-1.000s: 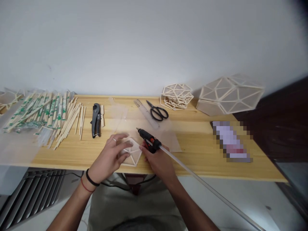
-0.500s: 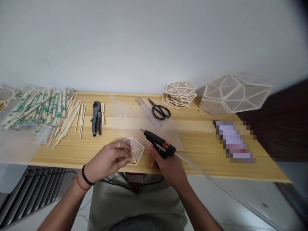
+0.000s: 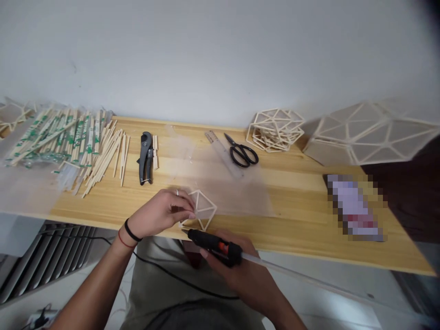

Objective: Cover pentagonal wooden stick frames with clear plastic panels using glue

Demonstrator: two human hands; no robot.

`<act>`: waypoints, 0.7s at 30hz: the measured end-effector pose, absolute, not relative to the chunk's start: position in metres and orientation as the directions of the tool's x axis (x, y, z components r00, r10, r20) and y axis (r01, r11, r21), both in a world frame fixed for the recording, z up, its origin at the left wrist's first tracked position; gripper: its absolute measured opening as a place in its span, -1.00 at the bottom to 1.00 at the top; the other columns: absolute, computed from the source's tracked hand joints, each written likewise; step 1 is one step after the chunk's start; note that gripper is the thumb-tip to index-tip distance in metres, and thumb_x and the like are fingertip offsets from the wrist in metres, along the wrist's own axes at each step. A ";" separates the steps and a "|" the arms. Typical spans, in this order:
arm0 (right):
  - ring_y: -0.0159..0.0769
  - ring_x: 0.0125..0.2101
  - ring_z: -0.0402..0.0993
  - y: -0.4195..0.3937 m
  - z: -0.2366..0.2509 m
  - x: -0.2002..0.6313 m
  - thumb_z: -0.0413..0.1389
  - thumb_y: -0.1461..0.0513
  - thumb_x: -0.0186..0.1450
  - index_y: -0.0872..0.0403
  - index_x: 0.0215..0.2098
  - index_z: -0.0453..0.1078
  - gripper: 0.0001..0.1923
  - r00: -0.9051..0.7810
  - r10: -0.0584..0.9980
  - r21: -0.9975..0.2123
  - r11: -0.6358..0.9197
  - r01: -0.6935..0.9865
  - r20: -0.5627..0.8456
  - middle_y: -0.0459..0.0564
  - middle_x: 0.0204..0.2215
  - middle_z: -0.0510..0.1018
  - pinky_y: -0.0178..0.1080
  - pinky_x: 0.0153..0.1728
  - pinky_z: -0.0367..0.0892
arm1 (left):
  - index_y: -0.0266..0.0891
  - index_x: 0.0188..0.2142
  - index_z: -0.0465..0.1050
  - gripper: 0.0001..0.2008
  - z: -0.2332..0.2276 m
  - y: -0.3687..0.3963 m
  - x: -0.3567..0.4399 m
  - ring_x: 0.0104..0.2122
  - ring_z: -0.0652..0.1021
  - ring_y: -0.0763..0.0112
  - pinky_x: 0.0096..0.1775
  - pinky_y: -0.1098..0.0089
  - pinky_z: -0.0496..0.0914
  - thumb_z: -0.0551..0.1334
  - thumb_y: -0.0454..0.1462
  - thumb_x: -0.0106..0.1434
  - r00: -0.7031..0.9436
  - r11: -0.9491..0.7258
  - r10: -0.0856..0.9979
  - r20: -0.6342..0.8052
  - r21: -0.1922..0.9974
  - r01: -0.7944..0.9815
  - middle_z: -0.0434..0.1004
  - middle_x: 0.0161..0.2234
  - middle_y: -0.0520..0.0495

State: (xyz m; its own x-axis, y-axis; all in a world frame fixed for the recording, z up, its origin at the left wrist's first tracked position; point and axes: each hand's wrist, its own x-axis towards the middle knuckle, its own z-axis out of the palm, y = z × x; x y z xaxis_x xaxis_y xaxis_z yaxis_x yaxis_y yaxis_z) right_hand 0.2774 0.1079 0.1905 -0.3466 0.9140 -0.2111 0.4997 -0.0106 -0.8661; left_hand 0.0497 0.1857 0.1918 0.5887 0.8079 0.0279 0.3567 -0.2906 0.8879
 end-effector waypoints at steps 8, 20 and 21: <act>-0.27 -0.46 0.44 0.111 0.192 0.276 0.15 0.19 0.35 -0.01 -0.44 0.40 -0.81 -0.340 0.911 -0.860 -0.031 0.509 -0.234 -0.13 -0.50 0.55 -0.29 -0.38 0.31 | -0.28 -0.34 0.70 -0.85 0.187 0.182 0.049 -0.22 0.65 0.32 -0.15 0.37 0.47 0.34 -0.36 0.36 0.548 -0.259 0.836 0.044 0.910 0.322 0.70 -0.25 -0.14; -0.31 -0.50 0.41 0.113 0.190 0.277 0.14 0.17 0.38 0.00 -0.50 0.36 -0.73 -0.347 0.906 -0.893 -0.067 0.445 -0.241 -0.15 -0.56 0.49 -0.30 -0.41 0.32 | -0.25 -0.35 0.69 -0.86 0.185 0.185 0.049 -0.22 0.65 0.31 -0.13 0.36 0.46 0.35 -0.33 0.35 0.547 -0.212 0.837 -0.005 0.919 0.332 0.70 -0.26 -0.10; -0.32 -0.50 0.39 0.113 0.191 0.277 0.14 0.16 0.38 0.00 -0.50 0.33 -0.71 -0.352 0.907 -0.896 -0.059 0.439 -0.232 -0.16 -0.56 0.48 -0.30 -0.41 0.31 | -0.24 -0.35 0.69 -0.86 0.185 0.185 0.049 -0.22 0.65 0.31 -0.13 0.36 0.46 0.35 -0.32 0.35 0.545 -0.203 0.838 -0.011 0.922 0.331 0.70 -0.26 -0.09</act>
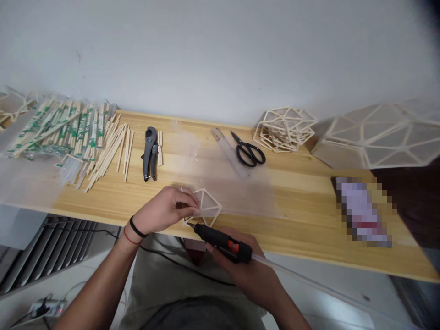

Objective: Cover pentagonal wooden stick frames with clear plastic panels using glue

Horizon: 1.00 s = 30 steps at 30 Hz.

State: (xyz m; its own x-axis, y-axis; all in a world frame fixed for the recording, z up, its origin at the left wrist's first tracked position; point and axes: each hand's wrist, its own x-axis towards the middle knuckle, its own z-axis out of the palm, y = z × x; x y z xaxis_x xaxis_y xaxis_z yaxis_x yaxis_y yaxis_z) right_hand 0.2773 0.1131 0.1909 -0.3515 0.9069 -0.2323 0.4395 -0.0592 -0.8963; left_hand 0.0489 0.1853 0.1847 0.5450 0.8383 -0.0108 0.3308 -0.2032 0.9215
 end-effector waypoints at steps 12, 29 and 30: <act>-0.23 -0.43 0.46 0.110 0.188 0.275 0.15 0.18 0.36 0.00 -0.40 0.48 -0.82 -0.341 0.912 -0.888 -0.052 0.456 -0.229 -0.09 -0.46 0.58 -0.24 -0.37 0.36 | -0.23 -0.35 0.69 -0.86 0.184 0.185 0.050 -0.22 0.65 0.31 -0.13 0.35 0.46 0.36 -0.31 0.35 0.529 -0.179 0.848 -0.027 0.926 0.334 0.70 -0.26 -0.10; -0.33 -0.52 0.37 0.112 0.186 0.273 0.13 0.33 0.26 0.01 -0.47 0.43 -0.85 -0.355 0.916 -0.887 -0.004 0.462 -0.189 -0.16 -0.56 0.50 -0.29 -0.43 0.25 | -0.22 -0.36 0.68 -0.86 0.184 0.173 0.052 -0.17 0.64 0.29 -0.08 0.31 0.47 0.36 -0.35 0.34 0.486 -0.208 0.874 0.022 0.920 0.333 0.68 -0.23 -0.11; -0.33 -0.52 0.37 0.112 0.187 0.273 0.13 0.33 0.25 0.01 -0.47 0.42 -0.85 -0.353 0.917 -0.888 -0.005 0.460 -0.188 -0.17 -0.55 0.50 -0.29 -0.43 0.24 | -0.21 -0.36 0.68 -0.86 0.184 0.172 0.053 -0.16 0.64 0.28 -0.07 0.30 0.47 0.36 -0.34 0.34 0.481 -0.211 0.877 0.024 0.917 0.338 0.68 -0.22 -0.10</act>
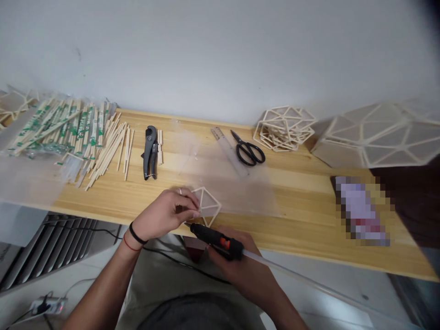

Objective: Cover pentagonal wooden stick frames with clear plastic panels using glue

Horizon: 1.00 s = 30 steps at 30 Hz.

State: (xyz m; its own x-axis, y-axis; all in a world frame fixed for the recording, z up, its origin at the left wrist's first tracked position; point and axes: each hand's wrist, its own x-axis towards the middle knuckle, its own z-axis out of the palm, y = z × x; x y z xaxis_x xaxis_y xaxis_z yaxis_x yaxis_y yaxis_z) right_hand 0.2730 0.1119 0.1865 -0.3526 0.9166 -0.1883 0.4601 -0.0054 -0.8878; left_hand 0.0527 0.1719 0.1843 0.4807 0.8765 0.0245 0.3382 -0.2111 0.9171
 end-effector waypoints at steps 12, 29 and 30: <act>-0.34 -0.52 0.34 0.113 0.190 0.273 0.12 0.34 0.21 0.01 -0.51 0.36 -0.85 -0.344 0.917 -0.876 -0.012 0.482 -0.202 -0.17 -0.56 0.49 -0.30 -0.44 0.19 | -0.22 -0.37 0.65 -0.85 0.181 0.166 0.052 -0.10 0.63 0.28 0.03 0.26 0.45 0.34 -0.36 0.35 0.451 -0.185 0.892 0.023 0.930 0.318 0.65 -0.18 -0.11; -0.29 -0.48 0.40 0.114 0.194 0.282 0.16 0.20 0.33 0.00 -0.47 0.39 -0.80 -0.363 0.904 -0.895 -0.044 0.443 -0.224 -0.14 -0.52 0.50 -0.27 -0.39 0.29 | -0.23 -0.37 0.62 -0.82 0.181 0.166 0.052 -0.08 0.62 0.26 0.07 0.22 0.43 0.29 -0.31 0.39 0.440 -0.163 0.898 0.009 0.935 0.314 0.65 -0.16 -0.14; -0.28 -0.47 0.40 0.115 0.195 0.284 0.16 0.17 0.35 0.00 -0.47 0.38 -0.78 -0.368 0.902 -0.897 -0.047 0.440 -0.228 -0.14 -0.51 0.50 -0.26 -0.38 0.30 | -0.23 -0.36 0.62 -0.82 0.181 0.166 0.052 -0.07 0.62 0.25 0.06 0.22 0.43 0.29 -0.31 0.39 0.441 -0.165 0.897 0.009 0.934 0.316 0.65 -0.16 -0.13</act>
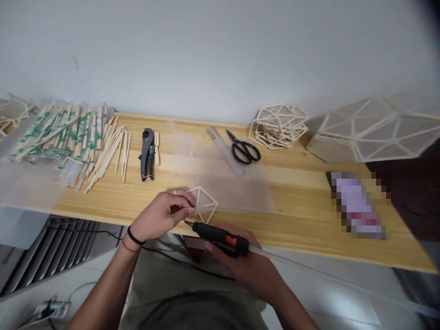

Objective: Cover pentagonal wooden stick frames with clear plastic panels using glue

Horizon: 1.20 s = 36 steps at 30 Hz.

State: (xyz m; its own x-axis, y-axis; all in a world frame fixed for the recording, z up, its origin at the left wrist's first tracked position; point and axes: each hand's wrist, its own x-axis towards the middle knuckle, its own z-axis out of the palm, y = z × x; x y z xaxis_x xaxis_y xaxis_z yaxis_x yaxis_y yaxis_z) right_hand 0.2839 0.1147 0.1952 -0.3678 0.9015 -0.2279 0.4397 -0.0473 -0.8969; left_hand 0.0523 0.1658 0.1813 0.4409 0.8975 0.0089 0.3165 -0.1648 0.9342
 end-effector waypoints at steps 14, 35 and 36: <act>-0.17 -0.37 0.56 0.111 0.190 0.290 0.16 0.04 0.37 -0.04 -0.37 0.53 -0.76 -0.332 0.885 -0.870 -0.146 0.471 -0.328 -0.08 -0.43 0.64 -0.23 -0.27 0.43 | -0.24 -0.34 0.63 -0.82 0.182 0.167 0.053 -0.06 0.61 0.23 0.02 0.25 0.44 0.27 -0.31 0.39 0.428 -0.151 0.904 -0.007 0.930 0.334 0.66 -0.17 -0.14; -0.23 -0.47 0.48 0.111 0.192 0.274 0.15 0.13 0.33 -0.02 -0.51 0.41 -0.75 -0.260 0.916 -0.813 -0.109 0.572 -0.305 -0.11 -0.54 0.55 -0.26 -0.39 0.36 | -0.25 -0.34 0.63 -0.82 0.181 0.166 0.053 -0.06 0.63 0.20 0.05 0.20 0.47 0.27 -0.29 0.38 0.415 -0.157 0.910 0.012 0.936 0.316 0.67 -0.18 -0.15; -0.22 -0.47 0.48 0.111 0.192 0.275 0.15 0.13 0.34 -0.02 -0.50 0.43 -0.75 -0.258 0.917 -0.809 -0.107 0.578 -0.305 -0.10 -0.53 0.56 -0.25 -0.38 0.37 | -0.25 -0.35 0.62 -0.82 0.181 0.166 0.053 -0.06 0.63 0.20 0.05 0.20 0.47 0.27 -0.30 0.38 0.417 -0.160 0.909 0.015 0.935 0.316 0.67 -0.18 -0.15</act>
